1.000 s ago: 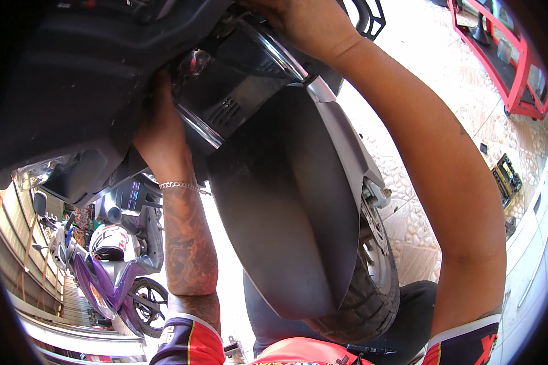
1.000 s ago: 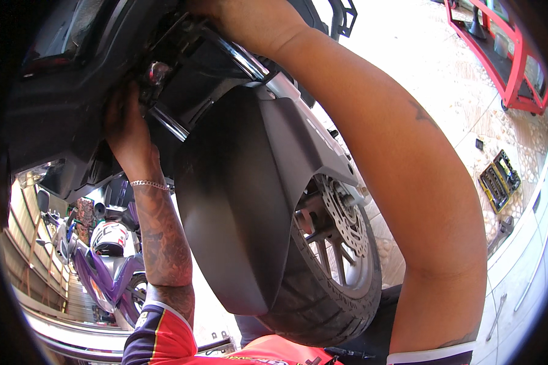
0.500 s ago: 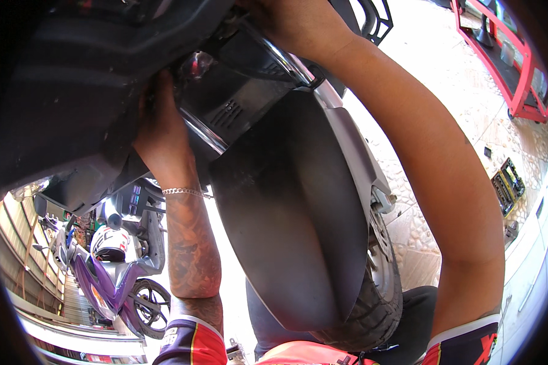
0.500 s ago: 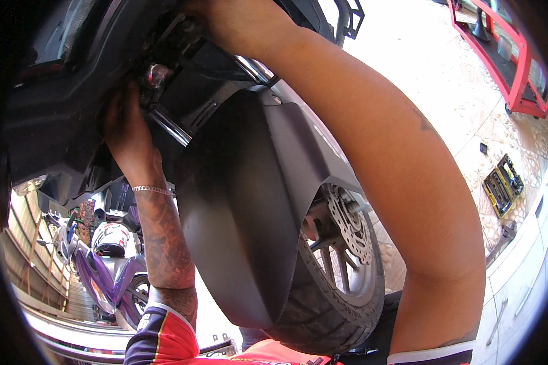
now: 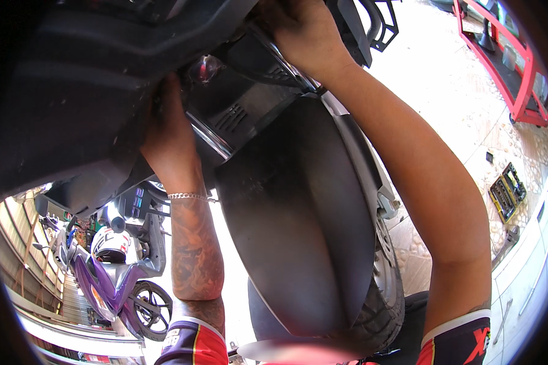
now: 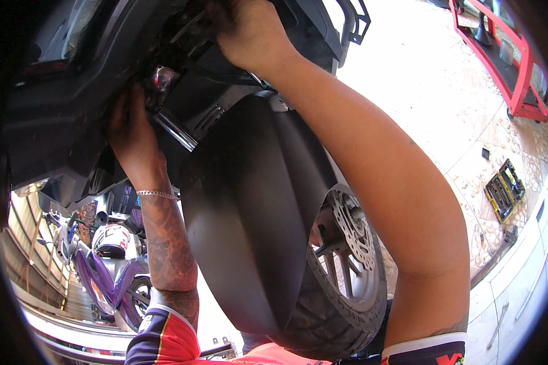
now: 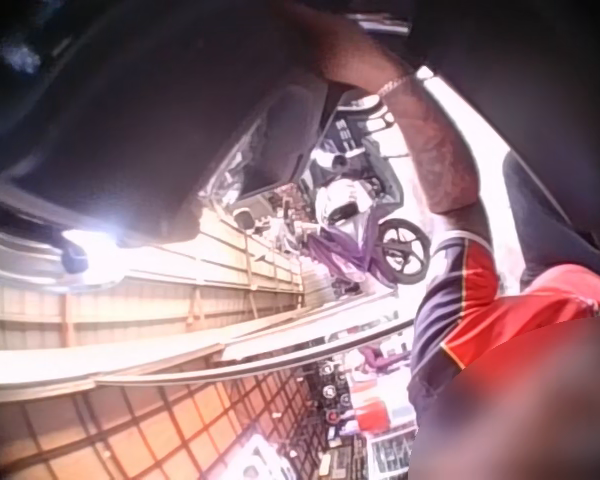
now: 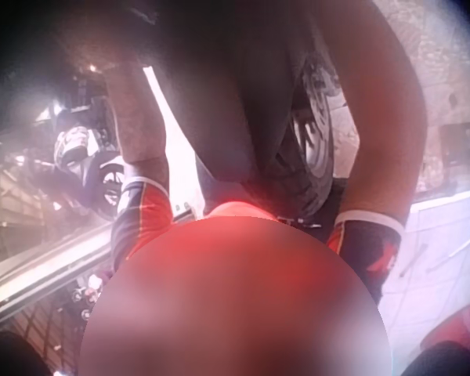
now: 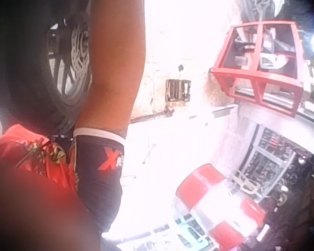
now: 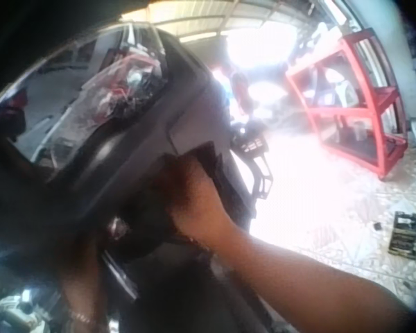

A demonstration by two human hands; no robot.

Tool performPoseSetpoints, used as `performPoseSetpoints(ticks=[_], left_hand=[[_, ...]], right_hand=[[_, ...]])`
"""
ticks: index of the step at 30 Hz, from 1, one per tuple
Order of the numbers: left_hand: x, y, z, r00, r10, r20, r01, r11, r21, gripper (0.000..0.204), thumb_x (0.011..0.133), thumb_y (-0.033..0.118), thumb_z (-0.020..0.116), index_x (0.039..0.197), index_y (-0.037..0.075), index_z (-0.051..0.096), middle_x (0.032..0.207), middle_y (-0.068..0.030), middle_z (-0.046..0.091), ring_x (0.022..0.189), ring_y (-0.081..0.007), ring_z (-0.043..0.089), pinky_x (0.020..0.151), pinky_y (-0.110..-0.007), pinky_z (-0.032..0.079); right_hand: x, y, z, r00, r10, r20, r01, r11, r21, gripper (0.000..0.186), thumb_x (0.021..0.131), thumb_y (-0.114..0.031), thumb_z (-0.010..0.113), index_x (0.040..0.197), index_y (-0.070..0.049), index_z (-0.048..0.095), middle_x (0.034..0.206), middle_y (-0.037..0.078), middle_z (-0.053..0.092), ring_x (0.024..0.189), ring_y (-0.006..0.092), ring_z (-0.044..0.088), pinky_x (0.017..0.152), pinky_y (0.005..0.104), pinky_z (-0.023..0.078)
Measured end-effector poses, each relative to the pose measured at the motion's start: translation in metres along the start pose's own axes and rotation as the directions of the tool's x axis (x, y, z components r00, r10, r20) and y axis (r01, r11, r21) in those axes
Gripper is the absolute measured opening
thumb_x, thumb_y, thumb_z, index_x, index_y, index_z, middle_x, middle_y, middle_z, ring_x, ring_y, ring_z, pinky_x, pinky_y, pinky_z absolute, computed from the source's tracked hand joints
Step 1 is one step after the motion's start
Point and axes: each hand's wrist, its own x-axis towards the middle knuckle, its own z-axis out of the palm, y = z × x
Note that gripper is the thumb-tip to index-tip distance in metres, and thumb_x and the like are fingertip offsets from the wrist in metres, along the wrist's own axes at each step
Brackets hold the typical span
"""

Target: The person sits on the floor and uses a wrench to tighten bolts under the rear section of a scooter. They repeatedly reach under the bodywork, adjust the tool, and reposition their hands to access fasteners near the rear wheel and exhaust area.

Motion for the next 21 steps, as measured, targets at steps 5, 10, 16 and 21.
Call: performPoseSetpoints(ticks=[5, 10, 16, 21], left_hand=[[-0.001, 0.003, 0.002, 0.998, 0.061, -0.009, -0.061, 0.998, 0.027, 0.032, 0.101, 0.015, 0.066, 0.123, -0.006, 0.07, 0.125, -0.016, 0.072, 0.112, -0.0204, 0.066, 0.104, -0.033, 0.045], [-0.004, 0.009, 0.004, 1.0, 0.001, -0.029, 0.0, 0.999, 0.051, 0.036, 0.103, 0.021, 0.065, 0.124, -0.008, 0.07, 0.126, -0.0167, 0.071, 0.115, -0.0214, 0.065, 0.104, -0.033, 0.044], [-0.005, 0.009, 0.006, 0.998, -0.048, -0.042, 0.045, 0.996, -0.076, 0.047, 0.106, 0.031, 0.062, 0.129, -0.009, 0.066, 0.135, -0.0169, 0.067, 0.124, -0.0234, 0.062, 0.11, -0.034, 0.04], [-0.005, 0.007, 0.005, 0.996, -0.059, -0.069, 0.05, 0.991, -0.125, 0.05, 0.106, 0.032, 0.062, 0.135, -0.009, 0.062, 0.143, -0.0166, 0.062, 0.128, -0.0233, 0.059, 0.112, -0.033, 0.038]], right_hand=[[0.008, -0.011, 0.0, 0.927, 0.366, 0.076, -0.374, 0.899, 0.228, 0.026, 0.094, -0.003, 0.066, 0.118, 0.005, 0.06, 0.106, 0.016, 0.066, 0.098, 0.0267, 0.064, 0.088, 0.0393, 0.051], [0.011, -0.021, -0.001, 0.832, 0.525, 0.179, -0.532, 0.665, 0.524, 0.02, 0.099, -0.005, 0.065, 0.115, 0.006, 0.062, 0.104, 0.013, 0.068, 0.096, 0.0195, 0.064, 0.083, 0.0333, 0.052], [0.011, -0.018, -0.001, 0.832, 0.503, 0.234, -0.513, 0.535, 0.671, 0.023, 0.098, -0.005, 0.066, 0.117, 0.007, 0.064, 0.104, 0.014, 0.069, 0.1, 0.0214, 0.066, 0.086, 0.0326, 0.053], [0.013, -0.013, -0.008, 0.868, 0.446, 0.218, -0.495, 0.814, 0.305, 0.026, 0.095, -0.009, 0.069, 0.116, 0.007, 0.066, 0.106, 0.019, 0.07, 0.1, 0.0273, 0.068, 0.089, 0.0361, 0.053]])
